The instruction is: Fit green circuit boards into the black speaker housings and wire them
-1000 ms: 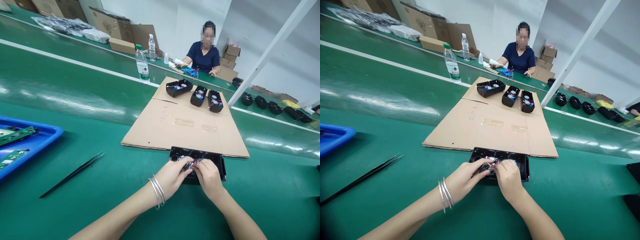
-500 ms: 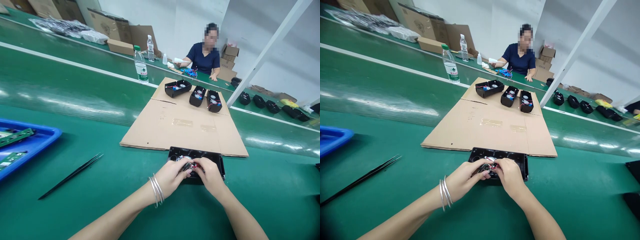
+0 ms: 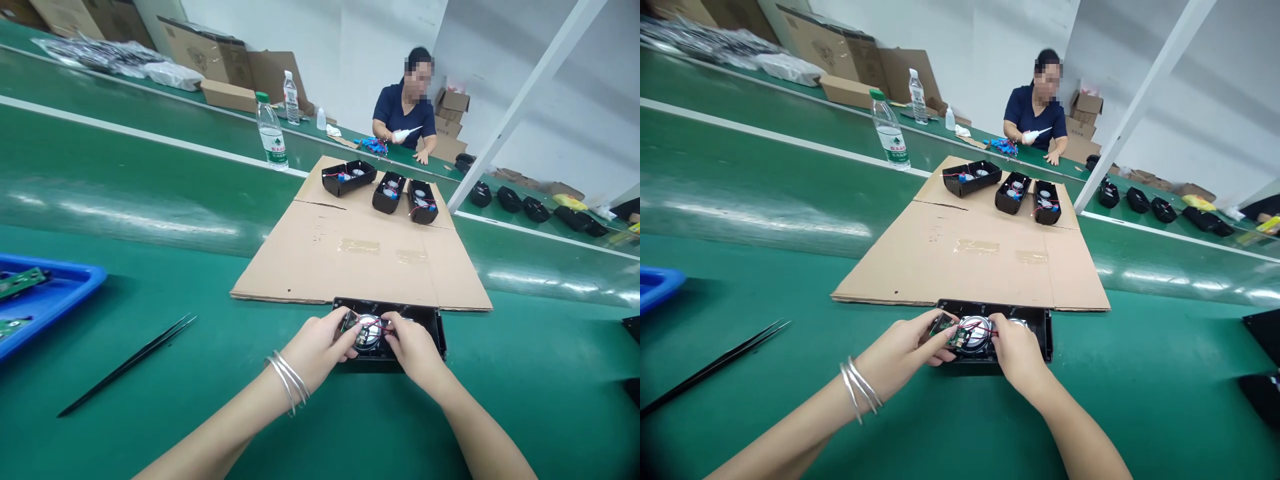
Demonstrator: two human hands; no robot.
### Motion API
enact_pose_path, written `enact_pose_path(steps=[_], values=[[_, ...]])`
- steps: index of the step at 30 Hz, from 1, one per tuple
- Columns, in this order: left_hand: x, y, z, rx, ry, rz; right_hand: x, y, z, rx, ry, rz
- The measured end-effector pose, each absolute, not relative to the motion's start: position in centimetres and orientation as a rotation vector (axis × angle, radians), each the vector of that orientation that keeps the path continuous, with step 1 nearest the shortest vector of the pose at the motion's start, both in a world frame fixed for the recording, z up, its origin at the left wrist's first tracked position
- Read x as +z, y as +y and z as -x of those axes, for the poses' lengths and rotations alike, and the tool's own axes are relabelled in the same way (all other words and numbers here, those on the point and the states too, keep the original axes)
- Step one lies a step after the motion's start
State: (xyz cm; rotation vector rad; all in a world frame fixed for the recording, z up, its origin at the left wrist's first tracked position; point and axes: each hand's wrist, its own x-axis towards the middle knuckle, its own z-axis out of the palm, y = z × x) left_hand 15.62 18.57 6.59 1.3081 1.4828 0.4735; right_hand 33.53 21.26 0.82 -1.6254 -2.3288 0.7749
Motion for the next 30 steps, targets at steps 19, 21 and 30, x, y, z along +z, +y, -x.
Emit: enact_pose_path(steps=[19, 21, 30], values=[[3.3, 18.4, -17.6, 0.829, 1.348, -1.082, 0.4, 20.3, -32.9, 0.086, -2.255, 0.909], [3.2, 18.4, -17.6, 0.826, 1.350, -1.094, 0.4, 20.3, -32.9, 0.031, -2.268, 0.910], [2.6, 18.1, -17.5, 0.647, 1.474, -1.559, 0.5, 20.3, -33.3, -0.130, -2.366, 0.894]])
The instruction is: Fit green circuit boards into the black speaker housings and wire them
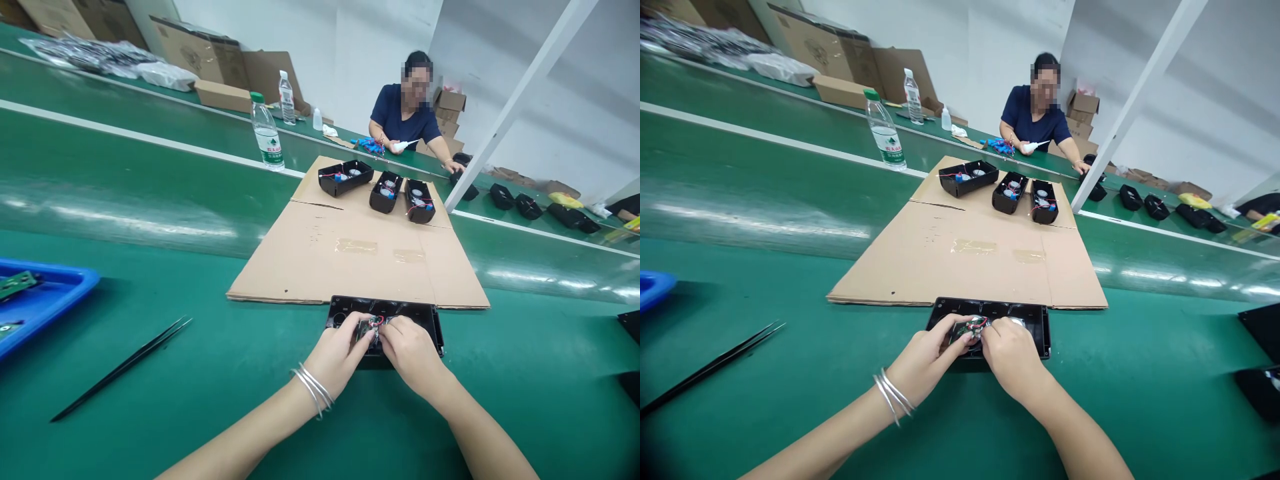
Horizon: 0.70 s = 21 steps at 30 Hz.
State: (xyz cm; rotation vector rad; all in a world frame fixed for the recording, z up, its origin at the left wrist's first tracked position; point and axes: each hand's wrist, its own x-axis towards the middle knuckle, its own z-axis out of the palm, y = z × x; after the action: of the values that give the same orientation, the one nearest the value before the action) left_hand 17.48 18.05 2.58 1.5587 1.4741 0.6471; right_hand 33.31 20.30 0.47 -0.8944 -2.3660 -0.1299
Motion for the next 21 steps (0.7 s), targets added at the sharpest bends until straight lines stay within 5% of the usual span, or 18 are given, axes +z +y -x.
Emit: enact_pose_path(steps=[21], values=[[3.0, 18.9, -16.5, 0.590, 1.189, -1.715, 0.1, 21.4, -33.8, 0.092, -2.220, 0.944]])
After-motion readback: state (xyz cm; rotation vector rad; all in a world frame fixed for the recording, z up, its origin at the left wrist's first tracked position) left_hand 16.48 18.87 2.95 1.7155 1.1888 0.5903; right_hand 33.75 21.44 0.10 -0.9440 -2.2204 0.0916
